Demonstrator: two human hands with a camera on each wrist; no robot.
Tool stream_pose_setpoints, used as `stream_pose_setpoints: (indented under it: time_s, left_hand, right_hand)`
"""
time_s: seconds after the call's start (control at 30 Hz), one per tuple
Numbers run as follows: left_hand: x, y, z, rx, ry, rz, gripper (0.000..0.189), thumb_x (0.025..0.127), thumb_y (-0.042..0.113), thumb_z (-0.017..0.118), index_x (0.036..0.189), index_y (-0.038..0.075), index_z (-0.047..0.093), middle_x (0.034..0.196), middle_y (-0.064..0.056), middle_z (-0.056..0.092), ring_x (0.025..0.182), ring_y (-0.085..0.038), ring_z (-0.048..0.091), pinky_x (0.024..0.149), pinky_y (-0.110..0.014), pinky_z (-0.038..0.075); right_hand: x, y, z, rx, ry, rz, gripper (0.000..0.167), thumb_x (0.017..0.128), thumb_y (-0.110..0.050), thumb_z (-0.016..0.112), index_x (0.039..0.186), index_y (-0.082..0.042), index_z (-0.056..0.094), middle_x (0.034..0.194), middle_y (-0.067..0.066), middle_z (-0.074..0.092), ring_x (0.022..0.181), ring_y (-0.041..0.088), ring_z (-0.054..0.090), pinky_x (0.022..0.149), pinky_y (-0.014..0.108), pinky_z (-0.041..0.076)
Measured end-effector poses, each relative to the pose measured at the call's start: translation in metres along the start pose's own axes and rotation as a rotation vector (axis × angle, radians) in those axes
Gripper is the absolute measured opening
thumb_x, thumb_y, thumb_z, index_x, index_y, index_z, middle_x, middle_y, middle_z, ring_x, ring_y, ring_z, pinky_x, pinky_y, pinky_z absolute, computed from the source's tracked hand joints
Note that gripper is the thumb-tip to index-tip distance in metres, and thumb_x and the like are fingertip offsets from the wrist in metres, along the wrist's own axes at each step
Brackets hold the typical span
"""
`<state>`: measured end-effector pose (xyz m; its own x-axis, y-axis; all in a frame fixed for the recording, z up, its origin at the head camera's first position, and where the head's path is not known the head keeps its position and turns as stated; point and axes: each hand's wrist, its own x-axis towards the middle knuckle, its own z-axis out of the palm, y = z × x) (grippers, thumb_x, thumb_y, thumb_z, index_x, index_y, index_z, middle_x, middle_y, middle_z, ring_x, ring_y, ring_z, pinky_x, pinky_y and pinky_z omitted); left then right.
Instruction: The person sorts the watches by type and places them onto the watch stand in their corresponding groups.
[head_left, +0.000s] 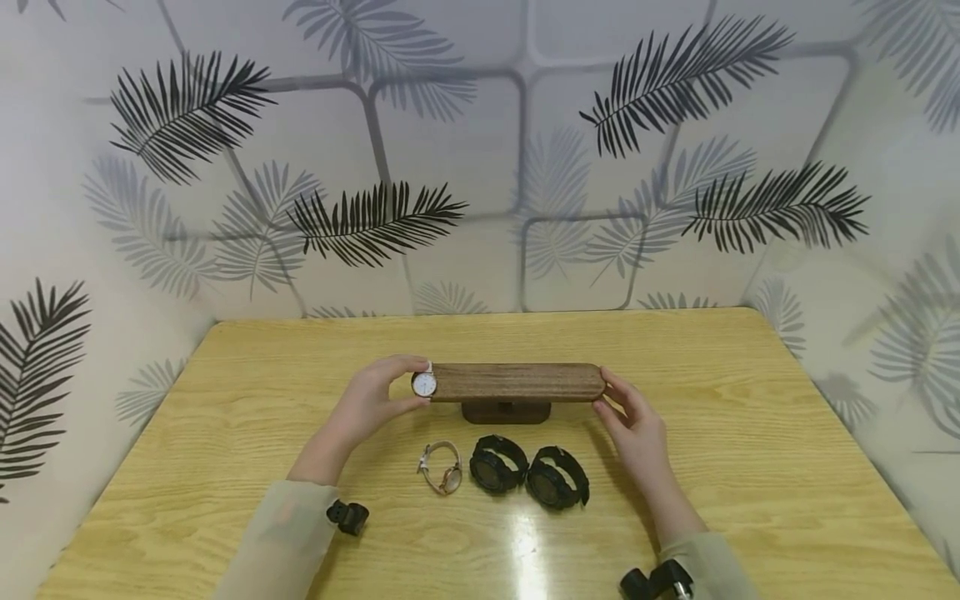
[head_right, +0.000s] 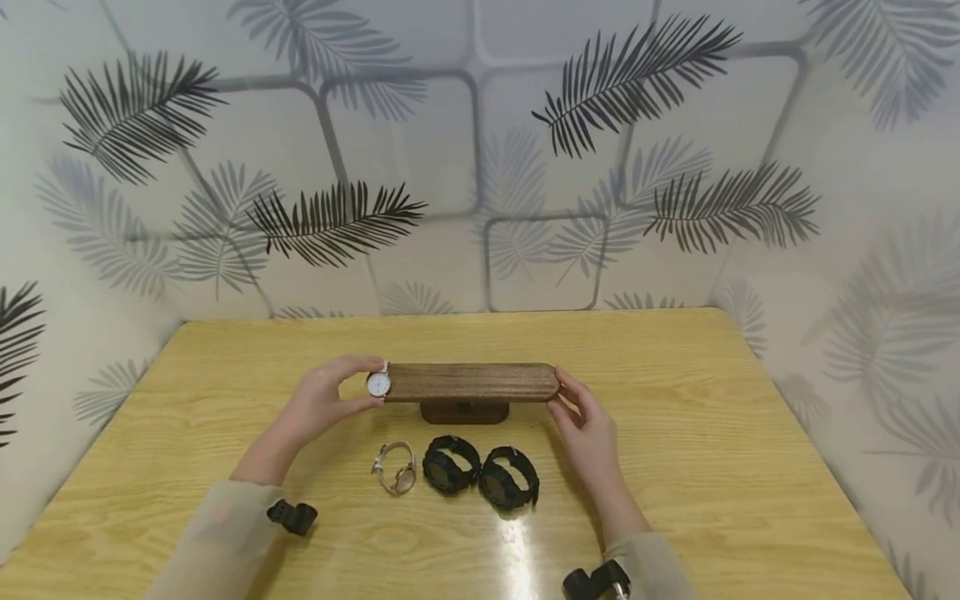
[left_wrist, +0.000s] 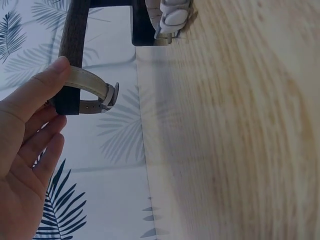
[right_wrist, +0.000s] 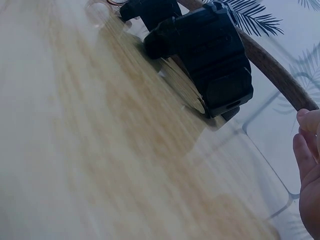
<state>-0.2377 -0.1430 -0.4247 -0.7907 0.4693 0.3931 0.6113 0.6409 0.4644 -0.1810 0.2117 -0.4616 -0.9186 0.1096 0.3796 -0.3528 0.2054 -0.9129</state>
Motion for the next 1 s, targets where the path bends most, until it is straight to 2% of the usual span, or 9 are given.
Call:
stream_pose_setpoints:
  time_s: [0.2,0.37,0.57,0.8,1.0]
  left_hand:
    - [0.008,0.004,0.005,0.088,0.0,0.077,0.051,0.072,0.018,0.084,0.118,0.005,0.066,0.122,-0.01,0.063,0.114,-0.028,0.057,0.099,-0.041,0.045]
    - [0.017,0.014,0.015,0.096,0.016,0.12,0.05,0.07,0.019,0.085,0.114,0.003,0.067,0.118,-0.011,0.064,0.111,-0.027,0.058,0.099,-0.039,0.046]
    - [0.026,0.029,0.028,0.11,0.02,0.109,0.049,0.07,0.024,0.086,0.111,0.004,0.068,0.117,-0.009,0.065,0.112,-0.025,0.058,0.101,-0.037,0.044]
    - [0.035,0.04,0.041,0.124,0.027,0.114,0.048,0.07,0.027,0.085,0.11,0.005,0.068,0.114,-0.008,0.065,0.111,-0.023,0.058,0.099,-0.035,0.045]
    - [0.035,0.042,0.043,0.108,0.025,0.104,0.046,0.071,0.026,0.085,0.109,0.007,0.067,0.113,-0.006,0.065,0.108,-0.022,0.058,0.096,-0.035,0.047]
  right_hand:
    - [0.0,0.0,-0.001,0.001,0.008,0.014,0.044,0.088,0.012,0.06,0.13,0.009,0.052,0.134,0.023,0.05,0.109,0.0,0.055,0.091,0.02,0.048]
    - [0.001,0.008,-0.002,0.011,0.007,-0.001,0.043,0.088,0.012,0.06,0.13,0.009,0.052,0.134,0.024,0.05,0.109,-0.001,0.055,0.09,0.019,0.048]
    - [0.003,0.03,-0.003,0.025,0.007,0.011,0.044,0.089,0.007,0.062,0.132,0.001,0.054,0.136,0.016,0.051,0.11,-0.001,0.054,0.091,0.019,0.047]
    - [0.003,0.032,-0.002,0.005,0.009,-0.005,0.044,0.089,0.006,0.062,0.132,0.0,0.055,0.136,0.016,0.051,0.11,-0.001,0.055,0.091,0.02,0.048]
    - [0.003,0.032,-0.002,0.011,0.017,-0.007,0.044,0.089,0.008,0.061,0.131,0.002,0.054,0.135,0.019,0.051,0.11,0.0,0.055,0.092,0.02,0.047]
